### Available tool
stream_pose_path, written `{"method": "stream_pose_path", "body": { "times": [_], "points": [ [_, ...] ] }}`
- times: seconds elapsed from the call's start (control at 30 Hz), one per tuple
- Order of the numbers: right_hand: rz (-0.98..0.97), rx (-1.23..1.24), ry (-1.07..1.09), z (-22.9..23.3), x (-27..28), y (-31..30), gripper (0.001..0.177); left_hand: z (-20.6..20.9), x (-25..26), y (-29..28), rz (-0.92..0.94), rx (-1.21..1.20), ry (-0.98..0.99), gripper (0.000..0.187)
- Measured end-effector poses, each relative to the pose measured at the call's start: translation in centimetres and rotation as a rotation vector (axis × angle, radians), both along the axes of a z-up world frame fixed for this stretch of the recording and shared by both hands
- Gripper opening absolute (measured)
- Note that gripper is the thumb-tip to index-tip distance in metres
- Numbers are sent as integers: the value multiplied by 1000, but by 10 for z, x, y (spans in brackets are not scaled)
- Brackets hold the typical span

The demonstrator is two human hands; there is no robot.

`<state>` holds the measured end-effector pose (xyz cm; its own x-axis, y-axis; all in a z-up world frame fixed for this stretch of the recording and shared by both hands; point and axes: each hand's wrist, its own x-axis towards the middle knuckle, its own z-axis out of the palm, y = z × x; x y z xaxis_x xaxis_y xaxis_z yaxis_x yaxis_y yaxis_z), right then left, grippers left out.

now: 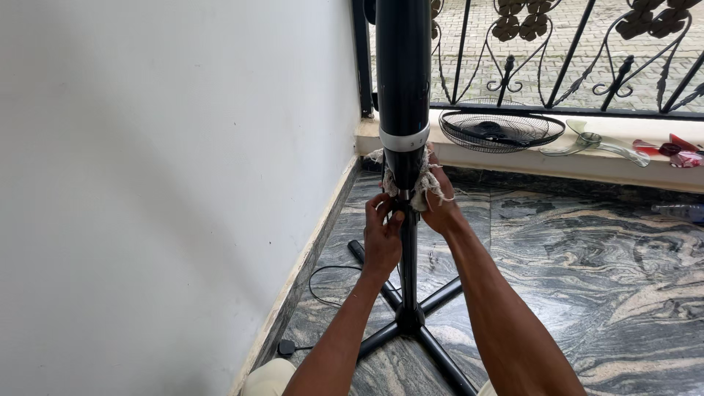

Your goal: The person cleans a standing fan by wiping its parts with a wet cloth. They clean the fan cage, the motor housing, and the stand, dipping the cloth in a red bucket of water as needed.

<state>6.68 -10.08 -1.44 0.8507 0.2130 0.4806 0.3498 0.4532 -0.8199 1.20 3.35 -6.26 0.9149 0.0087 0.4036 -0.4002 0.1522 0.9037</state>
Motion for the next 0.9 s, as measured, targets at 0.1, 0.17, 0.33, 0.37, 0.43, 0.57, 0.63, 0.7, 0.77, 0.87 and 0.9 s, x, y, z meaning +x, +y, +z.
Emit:
{"method": "stream_pose_path", "body": {
  "times": [0.1, 0.17, 0.33, 0.37, 0.43, 0.57, 0.63, 0.7, 0.77, 0.87, 0.9],
  "points": [
    [-380, -227, -186, -13, -7, 19, 61, 3, 2, 0, -34, -55, 65, 40],
    [-549, -248, -100, -23, -24, 36, 60, 0, 2, 1, -42, -48, 39, 45],
    [-909, -455, -288, -36, -80, 62, 67, -9, 8, 8, -167, -245, 51, 48],
    [-995, -517, -324, -33, -82, 60, 64, -10, 7, 10, -199, -261, 48, 49],
    [-1168, -644, -397, -22, -83, 54, 59, -11, 7, 13, -266, -291, 43, 50],
    [-1163, -596, -249, 4, -70, 59, 71, -12, 12, 15, -262, -301, 92, 54],
    [-993, -524, -64, 11, -60, 59, 72, -12, 17, 15, -207, -232, 85, 53],
    [-695, -381, 75, 13, -48, 44, 65, -14, 20, 13, -163, -200, 59, 52],
    [-372, -308, 141, 15, -35, 18, 59, -17, 21, 11, -152, -202, 44, 51],
    [25, -284, 151, 21, -17, -15, 54, -18, 20, 6, -153, -224, 41, 49],
    [80, -268, 159, 24, -12, -17, 55, -16, 19, 4, -129, -211, 42, 49]
  ]
}}
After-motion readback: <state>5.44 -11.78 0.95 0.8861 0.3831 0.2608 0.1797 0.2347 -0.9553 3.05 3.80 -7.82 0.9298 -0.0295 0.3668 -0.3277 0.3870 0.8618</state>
